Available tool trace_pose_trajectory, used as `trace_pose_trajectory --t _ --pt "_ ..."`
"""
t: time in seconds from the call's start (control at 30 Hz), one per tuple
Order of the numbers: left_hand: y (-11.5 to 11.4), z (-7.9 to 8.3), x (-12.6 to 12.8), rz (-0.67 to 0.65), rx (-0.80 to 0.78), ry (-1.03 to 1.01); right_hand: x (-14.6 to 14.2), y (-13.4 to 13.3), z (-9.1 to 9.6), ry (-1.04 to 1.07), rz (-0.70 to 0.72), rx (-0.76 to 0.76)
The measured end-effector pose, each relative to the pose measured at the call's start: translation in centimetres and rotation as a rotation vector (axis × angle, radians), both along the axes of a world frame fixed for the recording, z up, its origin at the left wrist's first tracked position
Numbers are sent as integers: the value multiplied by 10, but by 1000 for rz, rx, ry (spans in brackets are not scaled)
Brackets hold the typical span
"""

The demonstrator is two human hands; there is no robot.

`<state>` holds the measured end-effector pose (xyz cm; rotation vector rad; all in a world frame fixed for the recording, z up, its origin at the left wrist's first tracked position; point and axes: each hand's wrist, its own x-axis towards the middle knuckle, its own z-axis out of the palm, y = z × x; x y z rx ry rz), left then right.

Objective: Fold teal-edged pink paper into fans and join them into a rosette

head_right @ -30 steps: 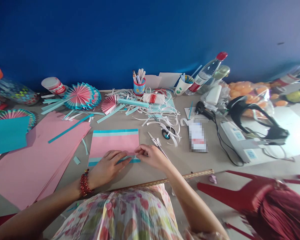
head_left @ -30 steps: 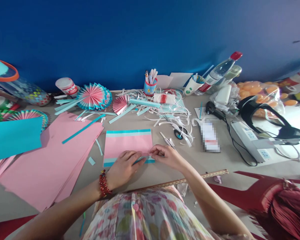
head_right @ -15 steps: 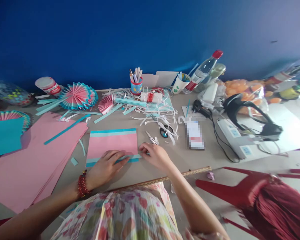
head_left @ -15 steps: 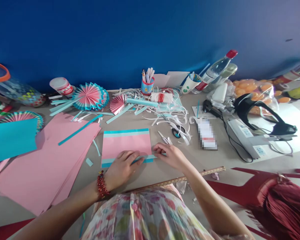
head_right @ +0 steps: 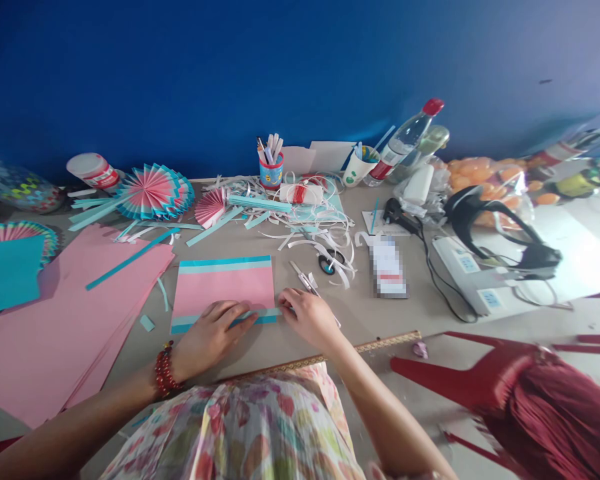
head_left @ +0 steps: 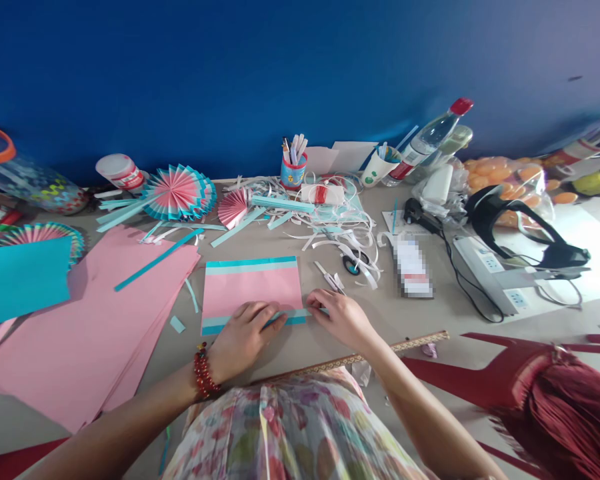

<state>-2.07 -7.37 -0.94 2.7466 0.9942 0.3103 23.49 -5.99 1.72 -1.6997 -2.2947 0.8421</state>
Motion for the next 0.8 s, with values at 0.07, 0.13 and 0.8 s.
trace_pose_trajectory --t 0.07,0.13,0.8 --pt "0 0 0 -1 1 -4 0 -1 -1 -3 -1 10" --pt "-1 1 0 -9 5 3 0 -1 0 -4 -3 15" --pt "27 5 25 -264 36 106 8 -4 -1 180 -102 -37"
